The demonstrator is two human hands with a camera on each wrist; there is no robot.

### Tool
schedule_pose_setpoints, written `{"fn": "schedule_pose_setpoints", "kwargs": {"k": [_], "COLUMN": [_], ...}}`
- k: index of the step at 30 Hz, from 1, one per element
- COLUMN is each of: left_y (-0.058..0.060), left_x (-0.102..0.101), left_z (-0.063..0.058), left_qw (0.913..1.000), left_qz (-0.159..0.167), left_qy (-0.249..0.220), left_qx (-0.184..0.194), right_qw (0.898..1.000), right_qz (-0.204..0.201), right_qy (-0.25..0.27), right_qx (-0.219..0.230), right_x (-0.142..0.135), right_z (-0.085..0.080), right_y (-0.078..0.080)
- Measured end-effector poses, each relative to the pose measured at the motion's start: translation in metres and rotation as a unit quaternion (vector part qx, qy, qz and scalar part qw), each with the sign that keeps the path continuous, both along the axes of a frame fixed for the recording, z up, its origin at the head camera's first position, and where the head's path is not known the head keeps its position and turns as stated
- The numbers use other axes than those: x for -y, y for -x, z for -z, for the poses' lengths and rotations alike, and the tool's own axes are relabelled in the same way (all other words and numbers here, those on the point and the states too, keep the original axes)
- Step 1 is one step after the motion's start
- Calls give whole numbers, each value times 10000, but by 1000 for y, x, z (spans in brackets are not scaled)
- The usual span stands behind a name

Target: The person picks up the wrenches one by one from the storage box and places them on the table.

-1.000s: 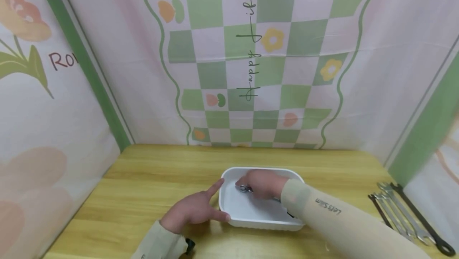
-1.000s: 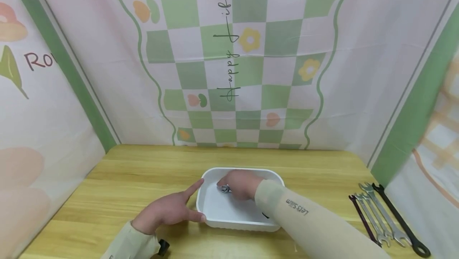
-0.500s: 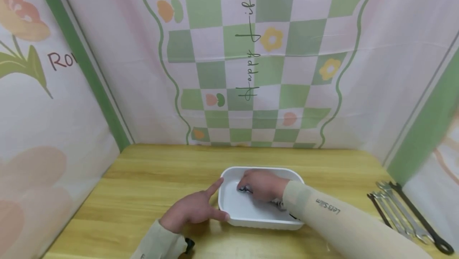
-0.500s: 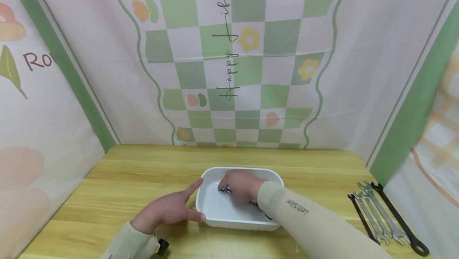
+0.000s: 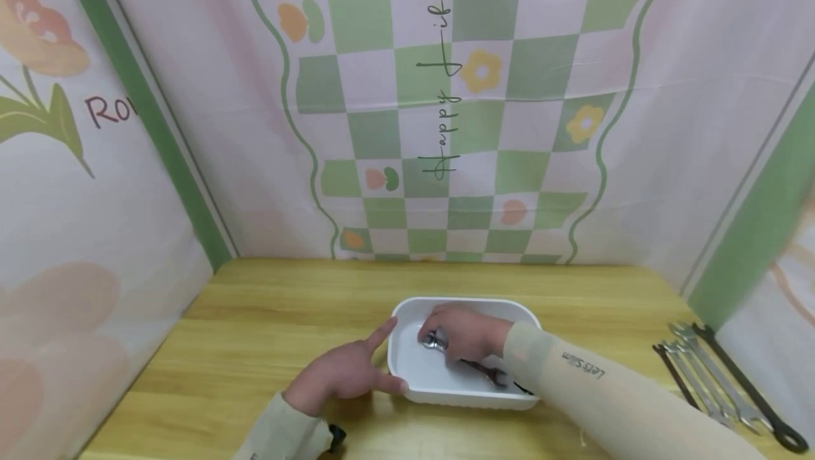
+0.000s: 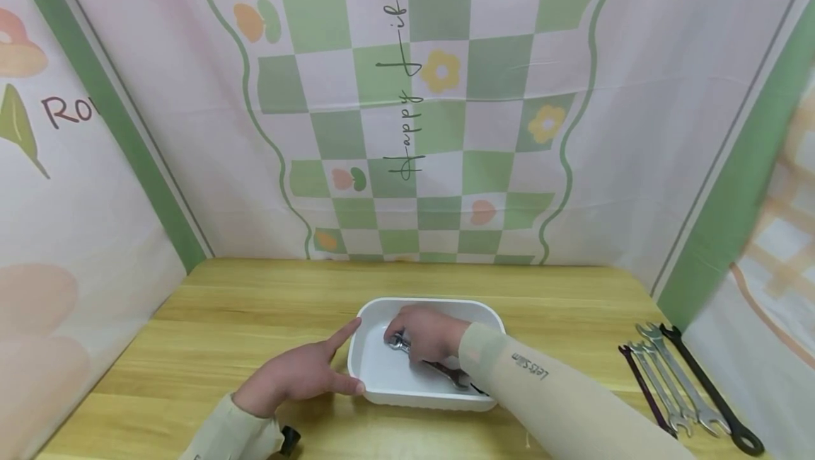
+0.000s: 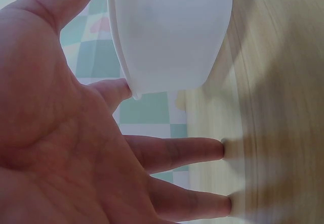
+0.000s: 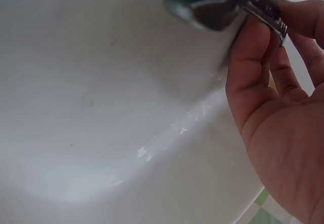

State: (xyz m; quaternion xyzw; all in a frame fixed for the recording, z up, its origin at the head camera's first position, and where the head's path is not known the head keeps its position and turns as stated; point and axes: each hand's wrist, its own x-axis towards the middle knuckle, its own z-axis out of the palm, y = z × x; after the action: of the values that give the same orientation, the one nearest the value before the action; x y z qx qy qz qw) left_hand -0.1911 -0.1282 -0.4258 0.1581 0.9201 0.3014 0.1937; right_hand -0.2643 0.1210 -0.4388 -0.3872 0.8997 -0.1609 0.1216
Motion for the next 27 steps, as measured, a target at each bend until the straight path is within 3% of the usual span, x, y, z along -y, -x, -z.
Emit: {"fn": "schedule_pose_setpoints", "kwargs": {"k": [5,14,27], "left_y": [0,-1,-1], "left_x": [0,0,0], "left_z": [-1,-2,1], "left_qw": [9999,9999,10000], "left_qz": [-42,-36,4], "left_qy": [-11,-32,51], "left_qx": [101,91,-69], "right_qw": [9999,9963,9713], "right_qz": [-16,425,850], "right_qy": [128,380,1185], "right_qx": [92,649,1878], "right_x": [-1,-5,-11], "right_z": [0,3,-2], "right_y": [1,5,7]}}
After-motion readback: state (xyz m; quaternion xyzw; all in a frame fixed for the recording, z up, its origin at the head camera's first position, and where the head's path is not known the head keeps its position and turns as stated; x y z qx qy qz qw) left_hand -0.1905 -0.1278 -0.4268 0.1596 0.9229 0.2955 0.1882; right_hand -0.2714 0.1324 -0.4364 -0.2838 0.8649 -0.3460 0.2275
